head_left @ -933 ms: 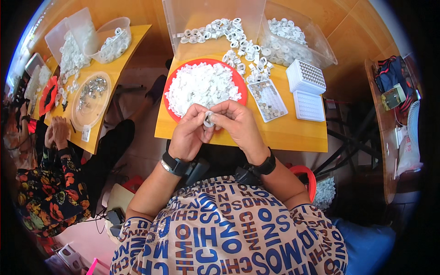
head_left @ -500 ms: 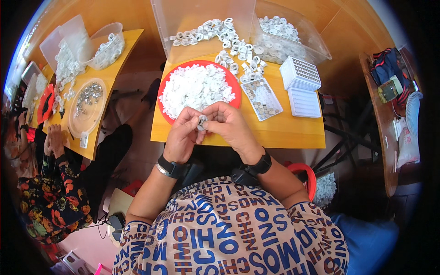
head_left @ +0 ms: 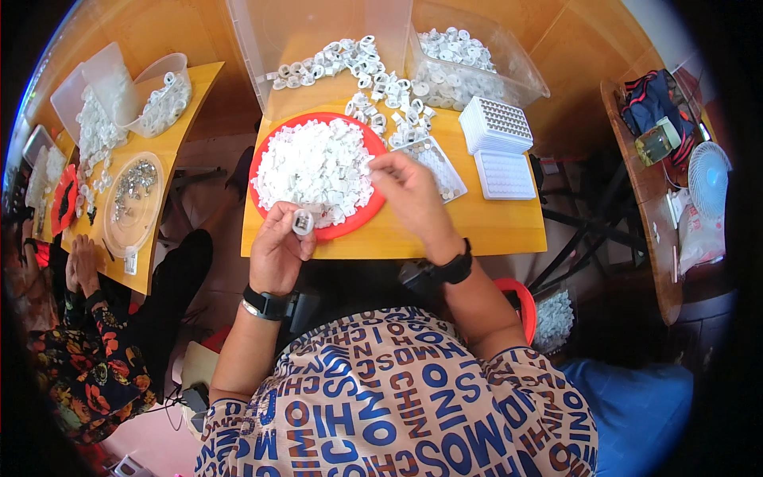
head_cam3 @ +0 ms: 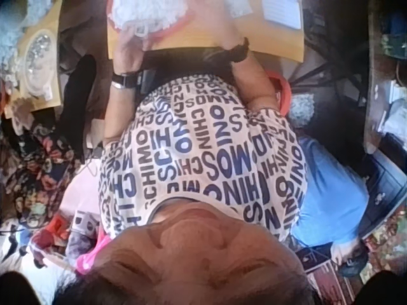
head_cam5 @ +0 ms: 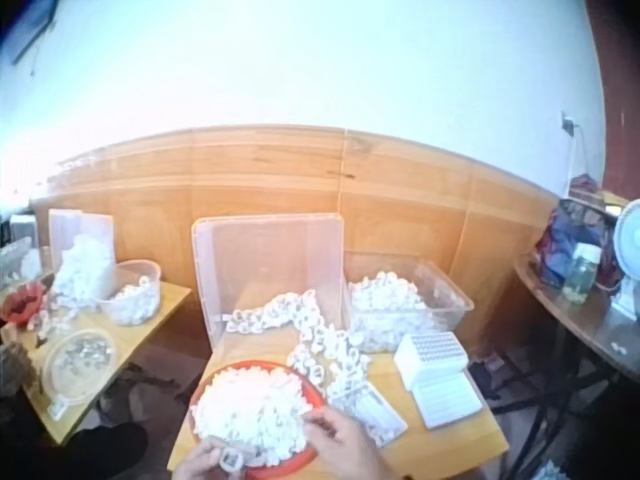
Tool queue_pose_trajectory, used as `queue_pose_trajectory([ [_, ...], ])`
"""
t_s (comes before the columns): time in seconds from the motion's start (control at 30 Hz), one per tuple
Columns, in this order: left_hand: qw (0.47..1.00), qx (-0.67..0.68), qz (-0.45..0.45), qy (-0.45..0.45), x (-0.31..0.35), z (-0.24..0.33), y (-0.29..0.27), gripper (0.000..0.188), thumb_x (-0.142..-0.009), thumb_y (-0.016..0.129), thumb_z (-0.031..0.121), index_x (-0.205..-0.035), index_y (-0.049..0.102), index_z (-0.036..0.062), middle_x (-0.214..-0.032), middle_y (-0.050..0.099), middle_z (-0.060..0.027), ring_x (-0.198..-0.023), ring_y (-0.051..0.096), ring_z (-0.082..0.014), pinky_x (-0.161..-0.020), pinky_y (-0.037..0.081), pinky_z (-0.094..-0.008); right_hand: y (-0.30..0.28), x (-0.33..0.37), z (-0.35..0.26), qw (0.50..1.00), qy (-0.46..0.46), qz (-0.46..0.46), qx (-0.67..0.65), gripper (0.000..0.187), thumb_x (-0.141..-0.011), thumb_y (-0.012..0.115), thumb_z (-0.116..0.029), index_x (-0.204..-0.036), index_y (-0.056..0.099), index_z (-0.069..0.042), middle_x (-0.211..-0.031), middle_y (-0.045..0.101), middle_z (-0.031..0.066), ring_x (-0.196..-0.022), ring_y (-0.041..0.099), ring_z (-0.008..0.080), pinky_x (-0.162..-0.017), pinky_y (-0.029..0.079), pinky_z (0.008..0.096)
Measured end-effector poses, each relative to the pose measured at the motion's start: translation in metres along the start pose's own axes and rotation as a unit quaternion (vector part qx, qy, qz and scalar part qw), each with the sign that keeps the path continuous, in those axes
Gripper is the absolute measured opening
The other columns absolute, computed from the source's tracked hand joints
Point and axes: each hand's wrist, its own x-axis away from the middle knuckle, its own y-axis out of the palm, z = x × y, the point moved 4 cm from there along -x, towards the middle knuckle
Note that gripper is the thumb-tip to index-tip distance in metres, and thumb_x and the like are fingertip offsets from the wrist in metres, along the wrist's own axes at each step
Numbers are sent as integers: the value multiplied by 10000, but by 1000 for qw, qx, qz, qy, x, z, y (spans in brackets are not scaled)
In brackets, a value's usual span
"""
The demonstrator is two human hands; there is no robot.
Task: Assembling small plastic and metal electronic components by hand at a workstation.
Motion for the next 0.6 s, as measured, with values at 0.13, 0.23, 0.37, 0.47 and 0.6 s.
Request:
queue_pose_trajectory([
  [0.13,1000,23,-8,17,2,14,-6,129,-959,530,201,-998,501,81,-872,611,-44,-714,608,-130,-601,475,-217,-39,-9,-10,985,-25,47,164,146,-847,625,-78,-955,636,18,-813,675,79,-732,631,130,-675,506,274],
  [0.23,997,66,13,31,1,14,-8,191,-956,544,229,-1005,518,47,-857,618,-84,-730,613,-153,-545,451,-214,-36,-12,-8,971,-12,33,238,154,-821,643,-85,-946,654,4,-804,688,99,-718,652,165,-674,512,281],
  [0.37,997,68,16,33,2,12,-10,190,-955,546,225,-1008,513,45,-849,613,-82,-727,610,-159,-556,455,-227,-7,-14,-10,935,-8,-77,346,128,-789,643,-75,-903,662,-22,-807,675,110,-762,652,222,-707,513,327],
  [0.47,997,74,0,16,3,9,-8,177,-953,546,216,-1007,508,51,-825,600,-77,-689,588,-158,-547,438,-230,10,-17,-11,862,-55,-110,491,114,-765,623,-66,-869,665,-44,-834,670,115,-808,630,279,-733,500,380],
  [0.6,997,73,-21,15,4,8,-7,173,-959,537,221,-1008,504,58,-853,602,-68,-700,598,-151,-535,429,-222,23,-21,-8,787,-81,-137,596,123,-749,588,-51,-841,669,-56,-838,668,132,-846,599,330,-744,481,448],
])
